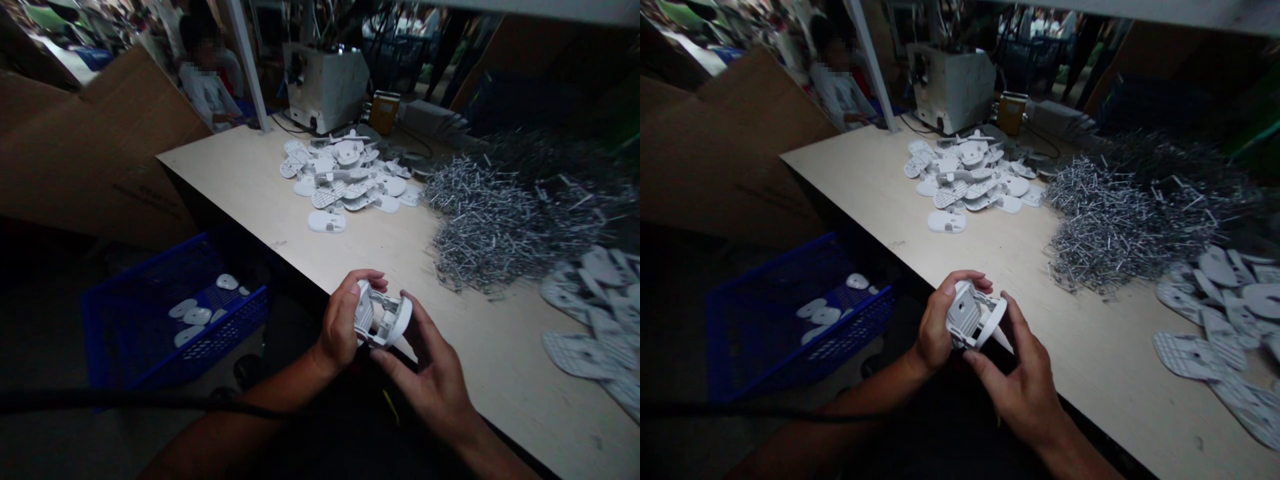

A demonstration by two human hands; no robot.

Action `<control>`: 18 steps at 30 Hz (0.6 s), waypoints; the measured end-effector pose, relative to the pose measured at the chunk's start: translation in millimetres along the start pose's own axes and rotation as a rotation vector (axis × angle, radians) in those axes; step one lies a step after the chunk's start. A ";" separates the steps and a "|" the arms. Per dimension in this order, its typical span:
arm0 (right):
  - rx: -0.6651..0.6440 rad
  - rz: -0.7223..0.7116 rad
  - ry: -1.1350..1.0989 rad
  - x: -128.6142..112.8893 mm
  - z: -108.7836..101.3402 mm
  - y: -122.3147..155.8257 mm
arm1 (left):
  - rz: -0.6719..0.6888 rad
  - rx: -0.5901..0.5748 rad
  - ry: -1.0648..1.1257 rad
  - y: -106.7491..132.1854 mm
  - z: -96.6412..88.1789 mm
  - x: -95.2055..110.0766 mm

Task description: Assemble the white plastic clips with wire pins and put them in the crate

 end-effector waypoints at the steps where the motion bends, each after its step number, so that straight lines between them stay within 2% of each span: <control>1: 0.001 -0.035 0.045 -2.9 0.0 0.9 | 0.011 0.005 0.003 1.2 0.5 1.3; 9: -0.025 -0.187 0.232 -16.3 -0.3 -1.0 | 0.050 0.050 -0.009 6.2 2.3 4.3; 13: -0.046 -0.246 0.286 -21.8 -4.3 -4.6 | 0.048 0.034 -0.045 4.9 3.4 2.6; 18: -0.068 -0.156 0.166 -16.6 -11.3 -9.4 | 0.034 0.035 -0.010 4.4 8.1 3.7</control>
Point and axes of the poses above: each hand's wrist, its own y-axis away from the middle knuckle, its own z-axis out of the palm, x = y × z, the point moved 9 cm from there along -y, towards the middle knuckle, and after that the axes turned 3 degrees about -y, right-handed, at the moved point
